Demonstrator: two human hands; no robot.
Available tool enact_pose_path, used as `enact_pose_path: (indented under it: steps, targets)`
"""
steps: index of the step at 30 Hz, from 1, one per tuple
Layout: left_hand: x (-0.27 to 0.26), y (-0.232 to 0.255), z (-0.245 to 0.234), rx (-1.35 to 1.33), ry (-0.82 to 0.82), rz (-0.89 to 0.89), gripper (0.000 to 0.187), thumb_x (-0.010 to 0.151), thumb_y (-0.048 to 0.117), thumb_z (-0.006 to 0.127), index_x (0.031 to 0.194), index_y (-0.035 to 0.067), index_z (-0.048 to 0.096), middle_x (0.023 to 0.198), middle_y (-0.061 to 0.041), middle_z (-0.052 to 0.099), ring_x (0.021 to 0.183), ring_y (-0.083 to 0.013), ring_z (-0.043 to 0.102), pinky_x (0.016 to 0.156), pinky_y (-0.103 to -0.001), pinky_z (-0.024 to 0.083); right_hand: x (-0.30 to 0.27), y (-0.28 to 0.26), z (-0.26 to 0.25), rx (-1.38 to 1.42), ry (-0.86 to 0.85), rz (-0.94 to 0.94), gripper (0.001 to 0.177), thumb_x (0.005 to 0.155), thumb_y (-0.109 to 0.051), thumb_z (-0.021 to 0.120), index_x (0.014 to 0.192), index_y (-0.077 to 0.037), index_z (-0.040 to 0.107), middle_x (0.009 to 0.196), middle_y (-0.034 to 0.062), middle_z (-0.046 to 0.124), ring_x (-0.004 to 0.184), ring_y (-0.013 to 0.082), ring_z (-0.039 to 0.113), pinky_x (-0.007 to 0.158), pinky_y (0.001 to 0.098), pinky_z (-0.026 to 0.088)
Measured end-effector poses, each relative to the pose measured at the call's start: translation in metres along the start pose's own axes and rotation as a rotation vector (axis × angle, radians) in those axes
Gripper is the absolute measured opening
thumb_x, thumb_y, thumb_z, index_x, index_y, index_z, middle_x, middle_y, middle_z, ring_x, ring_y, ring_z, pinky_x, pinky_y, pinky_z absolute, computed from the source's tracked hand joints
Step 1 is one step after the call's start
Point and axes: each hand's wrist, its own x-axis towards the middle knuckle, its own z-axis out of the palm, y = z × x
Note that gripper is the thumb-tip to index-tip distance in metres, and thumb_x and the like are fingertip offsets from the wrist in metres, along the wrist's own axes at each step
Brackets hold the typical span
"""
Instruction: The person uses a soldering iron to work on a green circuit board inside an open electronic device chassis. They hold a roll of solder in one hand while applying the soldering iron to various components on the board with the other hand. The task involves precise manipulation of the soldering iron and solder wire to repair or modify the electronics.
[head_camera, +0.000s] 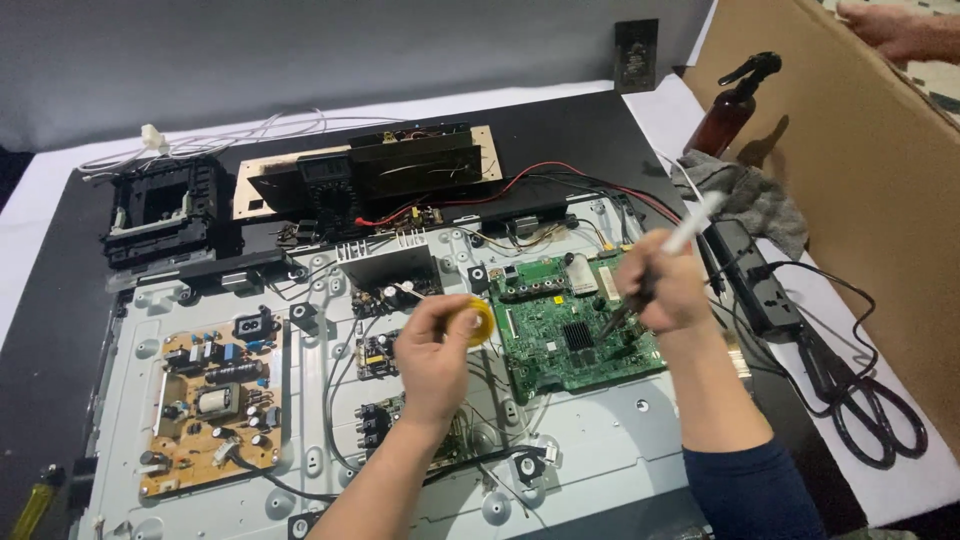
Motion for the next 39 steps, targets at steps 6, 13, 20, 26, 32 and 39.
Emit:
enact_pose_path:
  steps: [6,13,20,26,32,39]
  targets:
    - [-0.009,-0.003,0.021,0.303,-0.179,0.151,0.013,0.084,0.01,0.081,0.097,0.012,0.078,0.07,-0.001,0.069,0.07,-0.0176,0.062,0.074,-0.032,0.052,0.014,-0.024,-0.045,-0.091,0.502,-0.138,0.056,0.108,-0.051,0.042,0.077,-0.012,0.067,0.059,0.0173,0.059,0.056,0.0286,0.064,0.058,0.0341,0.049]
    - [-0.011,-0.006,0.035,0.332,-0.229,0.133,0.014,0.084,0.012,0.08,0.098,0.011,0.079,0.068,-0.003,0.068,0.069,-0.0202,0.062,0.075,-0.035,0.052,0.011,-0.023,-0.039,-0.297,0.544,-0.299,0.061,0.111,-0.05,0.039,0.074,-0.011,0.066,0.056,0.0173,0.061,0.053,0.0255,0.067,0.057,0.0289,0.053]
    - [0.017,0.013,0.062,0.637,-0.321,0.276,0.012,0.084,0.015,0.076,0.096,0.017,0.078,0.076,-0.004,0.072,0.078,-0.0266,0.067,0.081,-0.037,0.052,0.018,-0.009,-0.046,-0.321,0.484,-0.463,0.067,0.112,-0.053,0.038,0.067,-0.008,0.058,0.049,0.0168,0.054,0.047,0.0261,0.063,0.056,0.0293,0.051]
    - [0.012,-0.007,0.06,0.589,-0.268,0.141,0.012,0.086,0.012,0.074,0.097,0.013,0.078,0.076,-0.005,0.072,0.078,-0.0232,0.065,0.082,-0.036,0.05,0.012,-0.001,-0.028,-0.388,0.524,-0.492,0.063,0.113,-0.046,0.042,0.062,-0.011,0.055,0.048,0.0112,0.056,0.048,0.0215,0.062,0.062,0.0259,0.05]
    - [0.002,-0.023,0.061,0.553,-0.199,0.26,0.013,0.08,0.011,0.079,0.092,0.015,0.079,0.071,-0.002,0.069,0.075,-0.0233,0.064,0.078,-0.036,0.05,0.003,0.001,-0.005,-0.453,0.46,-0.521,0.062,0.113,-0.045,0.045,0.064,-0.008,0.055,0.054,0.0138,0.061,0.054,0.0231,0.065,0.069,0.028,0.052]
    - [-0.001,-0.016,0.064,0.519,-0.181,0.258,0.012,0.08,0.01,0.077,0.091,0.015,0.078,0.066,-0.001,0.066,0.073,-0.0234,0.063,0.077,-0.037,0.05,0.002,0.003,0.006,-0.549,0.388,-0.552,0.061,0.112,-0.043,0.047,0.062,-0.009,0.057,0.053,0.0112,0.063,0.047,0.0212,0.062,0.062,0.0254,0.052]
